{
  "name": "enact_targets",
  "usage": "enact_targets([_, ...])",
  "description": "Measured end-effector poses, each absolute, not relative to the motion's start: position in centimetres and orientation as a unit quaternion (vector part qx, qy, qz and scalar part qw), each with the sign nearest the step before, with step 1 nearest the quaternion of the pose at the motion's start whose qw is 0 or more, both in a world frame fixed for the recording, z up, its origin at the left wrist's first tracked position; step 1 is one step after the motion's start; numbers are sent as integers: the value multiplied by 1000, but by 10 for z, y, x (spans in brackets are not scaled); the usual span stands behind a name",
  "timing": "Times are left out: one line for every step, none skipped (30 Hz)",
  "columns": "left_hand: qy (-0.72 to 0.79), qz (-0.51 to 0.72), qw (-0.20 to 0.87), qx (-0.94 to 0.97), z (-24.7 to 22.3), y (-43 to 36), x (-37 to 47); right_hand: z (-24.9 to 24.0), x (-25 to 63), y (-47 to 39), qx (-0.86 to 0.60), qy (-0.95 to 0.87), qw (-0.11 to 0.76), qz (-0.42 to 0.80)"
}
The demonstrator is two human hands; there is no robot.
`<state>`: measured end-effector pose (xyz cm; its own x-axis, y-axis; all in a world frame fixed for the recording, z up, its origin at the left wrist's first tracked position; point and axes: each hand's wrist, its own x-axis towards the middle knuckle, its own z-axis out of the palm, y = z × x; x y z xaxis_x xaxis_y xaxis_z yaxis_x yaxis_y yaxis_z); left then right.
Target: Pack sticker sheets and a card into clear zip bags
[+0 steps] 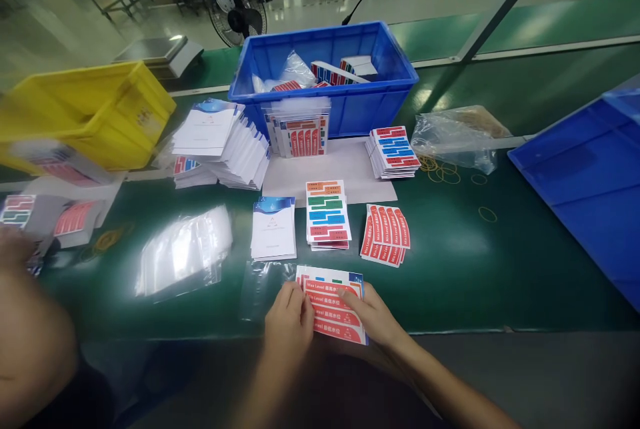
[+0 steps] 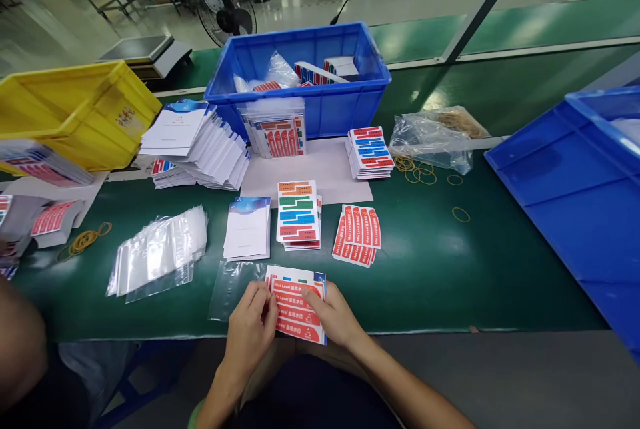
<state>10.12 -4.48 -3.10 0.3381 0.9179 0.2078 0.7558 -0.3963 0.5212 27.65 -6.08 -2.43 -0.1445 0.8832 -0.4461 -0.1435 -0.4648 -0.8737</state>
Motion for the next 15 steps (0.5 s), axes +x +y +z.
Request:
enact_targets([515,243,181,802,-30,-46,103,-24,275,-59,-531,-368,373,666])
enact_targets([505,243,196,805,-29,-48,104,-24,274,-58,-532,-396,360,656])
enact_targets([494,241,211,808,-28,-49,106,-23,272,-56,-531,-426,345,646])
enact_targets([487,243,227,808,-27,-51,107,-22,271,-53,-528,-454,333,636])
enact_targets([482,251,245,802,-25,-52,108,-21,271,-51,-523,-475,327,628])
enact_targets([482,267,266,791,-23,-53,107,-20,270,-50,-512,-492,327,623])
enact_targets([485,286,289,775,-20,-53,106,-18,271,-49,-495,-503,332,626])
enact_targets([492,307,310,754,-16,-52,104,-16,272,-48,-474,-509,340,633])
enact_targets([502,327,327,731,-12,-50,101,-15,274,-48,-454,-511,351,639])
enact_targets([513,345,342,707,-7,-48,97,-13,276,-48,-441,-511,364,641])
enact_targets([525,362,354,684,-1,-46,93,-12,278,-49,-438,-510,379,636])
enact_targets([536,377,364,662,4,-44,88,-10,279,-50,-445,-509,395,622])
enact_targets([543,394,371,642,10,-42,84,-8,280,-51,-459,-513,412,597])
enact_targets([548,412,377,623,16,-40,81,-6,280,-52,-473,-524,428,564])
enact_targets([552,426,381,607,21,-39,79,-3,280,-53,-479,-543,444,528])
